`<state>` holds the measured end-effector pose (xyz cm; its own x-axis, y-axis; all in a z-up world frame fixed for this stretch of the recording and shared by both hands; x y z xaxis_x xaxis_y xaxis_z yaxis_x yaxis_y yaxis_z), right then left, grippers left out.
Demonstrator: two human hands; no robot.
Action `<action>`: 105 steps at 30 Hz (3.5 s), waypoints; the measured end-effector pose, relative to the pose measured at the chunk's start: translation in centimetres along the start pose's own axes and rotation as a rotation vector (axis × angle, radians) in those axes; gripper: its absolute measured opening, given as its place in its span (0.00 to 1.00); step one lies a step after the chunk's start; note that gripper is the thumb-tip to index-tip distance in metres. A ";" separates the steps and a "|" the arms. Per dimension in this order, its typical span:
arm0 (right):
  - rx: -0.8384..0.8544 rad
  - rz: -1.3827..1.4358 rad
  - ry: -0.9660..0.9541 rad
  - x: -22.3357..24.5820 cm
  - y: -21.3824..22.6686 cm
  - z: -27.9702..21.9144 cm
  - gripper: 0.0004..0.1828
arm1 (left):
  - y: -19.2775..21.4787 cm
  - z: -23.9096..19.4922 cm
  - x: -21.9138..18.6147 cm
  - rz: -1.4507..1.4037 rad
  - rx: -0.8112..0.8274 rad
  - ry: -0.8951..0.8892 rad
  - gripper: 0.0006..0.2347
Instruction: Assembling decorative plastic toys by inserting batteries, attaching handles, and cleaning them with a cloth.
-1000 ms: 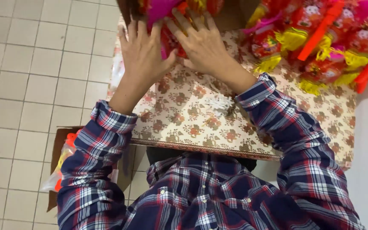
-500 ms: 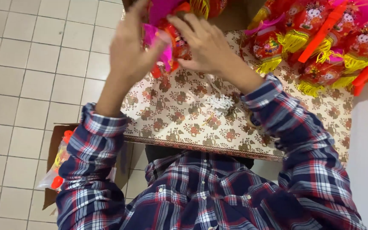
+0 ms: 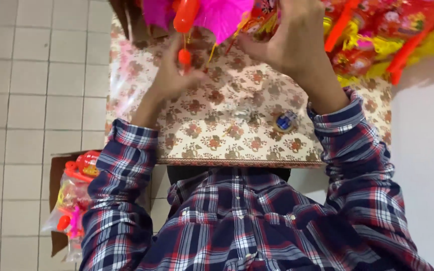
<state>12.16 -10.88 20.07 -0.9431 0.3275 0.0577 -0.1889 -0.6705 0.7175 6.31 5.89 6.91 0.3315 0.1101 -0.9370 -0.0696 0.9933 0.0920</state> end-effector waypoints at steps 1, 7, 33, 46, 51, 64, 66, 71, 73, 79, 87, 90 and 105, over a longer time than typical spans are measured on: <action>-0.002 -0.011 -0.009 -0.2 0.4 -0.6 0.33 | -0.7 0.6 0.9 -0.004 0.013 -0.003 0.30; 0.099 -0.066 -0.221 -3.2 0.4 -4.4 0.43 | -2.7 1.3 5.5 0.264 0.089 -0.134 0.11; 0.594 0.071 -0.604 -5.5 -9.9 -11.2 0.43 | -3.8 -7.8 4.6 0.591 -0.051 0.248 0.19; 0.353 0.016 -0.277 -4.5 -3.1 -14.6 0.18 | -6.1 -9.4 4.9 0.361 -0.251 0.230 0.19; 0.529 0.215 -0.456 -6.7 -1.8 -19.7 0.13 | -8.3 -8.8 5.9 0.196 -0.213 0.130 0.16; 0.545 0.359 -0.357 -1.8 -5.4 -14.2 0.25 | -11.6 -7.9 2.7 0.650 0.010 -0.165 0.15; 0.620 0.413 -0.412 -2.2 -6.8 -14.3 0.31 | -11.3 -7.8 3.0 0.528 -0.032 -0.092 0.15; 0.529 0.616 -0.506 -2.7 -8.4 -16.4 0.30 | -11.8 -8.1 4.4 0.469 -0.110 -0.086 0.15; 0.496 0.672 -0.541 -2.7 -8.6 -16.7 0.33 | -12.1 -8.5 5.1 0.470 -0.106 -0.104 0.16; 0.369 0.766 -0.547 -2.0 -6.7 -15.5 0.18 | -12.8 -9.4 5.4 0.515 -0.100 -0.139 0.15; 0.220 0.803 -0.616 -2.5 -7.0 -17.0 0.16 | -13.0 -9.5 4.8 0.541 -0.084 -0.209 0.11; 0.191 0.790 -0.667 -2.5 -7.0 -16.8 0.20 | -12.8 -8.4 4.1 0.498 -0.069 -0.149 0.11; 0.129 0.969 -0.682 -5.3 -6.8 -16.4 0.14 | -13.9 -2.1 7.0 -0.378 0.324 0.278 0.19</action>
<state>13.93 -18.96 3.55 -0.3302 0.0340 0.9433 0.5878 -0.7745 0.2337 7.57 -7.21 -1.61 0.0141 -0.2252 -0.9742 0.3126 0.9265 -0.2097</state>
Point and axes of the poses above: each hand's wrist, its own z-axis towards the middle knuckle, its own y-axis out of the back of the hand, x = y × z, the point moved 9 cm from there along z, towards the middle knuckle, and after that the axes turned 4 degrees about -y, right-handed, at the moved point
